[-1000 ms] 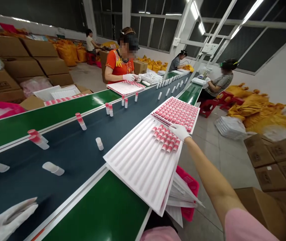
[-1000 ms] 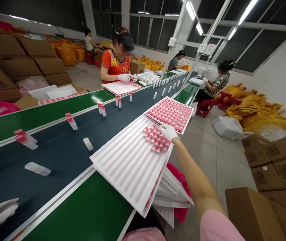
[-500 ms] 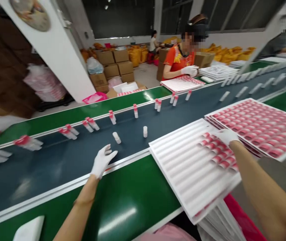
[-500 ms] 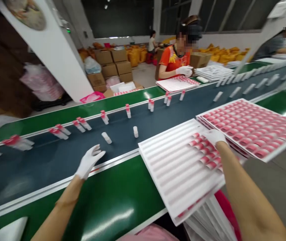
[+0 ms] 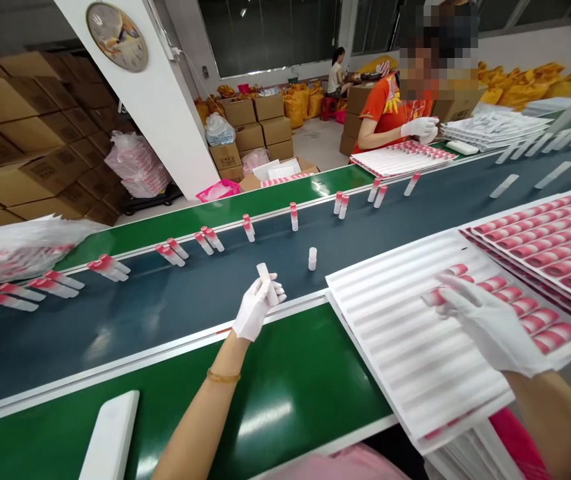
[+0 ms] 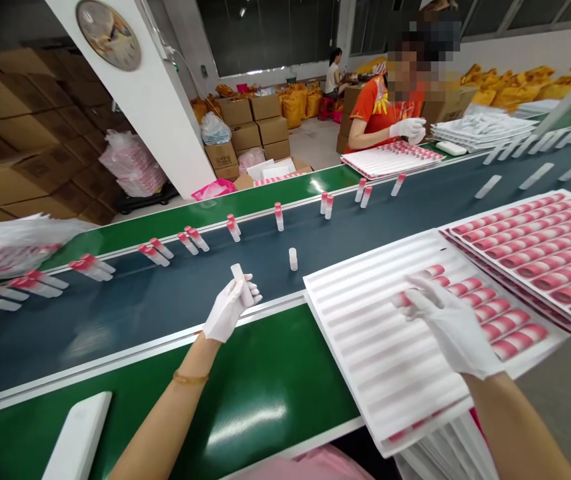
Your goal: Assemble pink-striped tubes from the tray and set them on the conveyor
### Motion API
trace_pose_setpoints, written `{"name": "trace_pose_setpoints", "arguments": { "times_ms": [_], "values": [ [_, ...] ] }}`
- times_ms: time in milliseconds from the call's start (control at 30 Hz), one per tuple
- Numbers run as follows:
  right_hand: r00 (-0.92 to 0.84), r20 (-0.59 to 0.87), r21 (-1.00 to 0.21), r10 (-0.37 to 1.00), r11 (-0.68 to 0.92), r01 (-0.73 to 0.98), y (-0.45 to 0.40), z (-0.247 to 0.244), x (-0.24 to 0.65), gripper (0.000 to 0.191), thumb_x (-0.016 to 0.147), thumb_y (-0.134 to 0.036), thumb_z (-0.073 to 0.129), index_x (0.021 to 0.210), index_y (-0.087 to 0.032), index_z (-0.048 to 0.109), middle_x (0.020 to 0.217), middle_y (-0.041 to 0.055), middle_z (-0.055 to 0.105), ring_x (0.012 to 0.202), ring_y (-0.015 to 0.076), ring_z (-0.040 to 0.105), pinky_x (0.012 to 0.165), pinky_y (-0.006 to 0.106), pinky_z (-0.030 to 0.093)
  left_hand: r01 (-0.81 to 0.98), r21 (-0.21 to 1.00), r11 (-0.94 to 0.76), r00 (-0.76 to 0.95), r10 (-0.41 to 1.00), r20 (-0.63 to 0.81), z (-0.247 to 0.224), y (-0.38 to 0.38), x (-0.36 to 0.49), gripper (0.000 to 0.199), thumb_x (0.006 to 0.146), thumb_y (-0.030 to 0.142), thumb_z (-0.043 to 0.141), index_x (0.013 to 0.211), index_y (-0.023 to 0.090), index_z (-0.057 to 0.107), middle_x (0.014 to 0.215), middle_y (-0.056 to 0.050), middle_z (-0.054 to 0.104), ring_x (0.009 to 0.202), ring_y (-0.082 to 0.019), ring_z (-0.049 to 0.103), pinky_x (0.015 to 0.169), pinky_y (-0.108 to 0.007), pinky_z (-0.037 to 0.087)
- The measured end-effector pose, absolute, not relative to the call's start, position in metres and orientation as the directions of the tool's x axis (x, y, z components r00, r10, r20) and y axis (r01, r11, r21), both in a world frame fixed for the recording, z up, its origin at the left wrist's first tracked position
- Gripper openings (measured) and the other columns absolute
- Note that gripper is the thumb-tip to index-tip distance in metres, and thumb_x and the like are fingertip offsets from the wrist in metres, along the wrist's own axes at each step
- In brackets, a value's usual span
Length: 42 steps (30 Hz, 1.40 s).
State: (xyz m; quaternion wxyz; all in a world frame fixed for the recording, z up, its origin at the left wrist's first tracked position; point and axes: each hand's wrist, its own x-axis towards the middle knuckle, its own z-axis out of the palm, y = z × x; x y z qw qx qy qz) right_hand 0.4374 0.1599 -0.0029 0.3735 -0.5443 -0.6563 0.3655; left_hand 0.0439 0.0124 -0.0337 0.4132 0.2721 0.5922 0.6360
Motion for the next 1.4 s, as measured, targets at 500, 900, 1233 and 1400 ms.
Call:
{"name": "trace_pose_setpoints", "arguments": {
  "times_ms": [500,900,1233,1400],
  "values": [
    [-0.527,0.307,-0.922,0.792,0.386,0.043,0.062,0.078,0.318,0.029,0.089,-0.014,0.065,0.116,-0.024,0.065,0.108,0.0016,0.069,0.095,0.0172,0.067,0.088,0.031,0.056,0.026,1.0,0.004,-0.37,0.929,0.006,0.016,-0.034,0.155,0.032,0.102,0.045,0.044,0.118,0.022,0.059,0.083,0.0,0.054,0.068,-0.013,0.045,0.069,-0.026,0.04],
    [-0.712,0.347,-0.641,0.61,0.709,0.295,0.048,0.11,0.307,0.012,0.099,-0.014,0.051,0.103,-0.018,0.062,0.104,0.0053,0.061,0.092,0.0167,0.06,0.08,0.029,0.051,0.085,0.991,-0.101,-0.303,0.945,0.122,-0.003,-0.03,0.148,0.037,0.094,0.047,0.058,0.122,0.025,0.066,0.116,-0.007,0.066,0.103,-0.023,0.06,0.092,-0.033,0.048],
    [-0.821,0.115,-0.625,0.559,0.683,0.377,0.055,0.129,0.308,0.012,0.097,-0.008,0.055,0.088,-0.014,0.06,0.096,0.0041,0.06,0.085,0.0158,0.058,0.076,0.029,0.048,0.059,0.994,-0.091,-0.221,0.97,0.102,-0.014,-0.03,0.134,0.035,0.091,0.048,0.063,0.116,0.025,0.071,0.102,-0.005,0.067,0.087,-0.02,0.059,0.08,-0.03,0.051],
    [-0.826,0.174,-0.679,0.537,0.673,0.295,0.063,0.112,0.308,0.015,0.094,-0.007,0.059,0.083,-0.015,0.057,0.093,0.0023,0.059,0.084,0.0148,0.057,0.074,0.028,0.044,0.143,0.988,-0.06,-0.217,0.972,0.091,-0.009,-0.032,0.135,0.034,0.092,0.046,0.062,0.117,0.024,0.071,0.105,-0.006,0.068,0.088,-0.02,0.06,0.083,-0.032,0.051]
  ]
}}
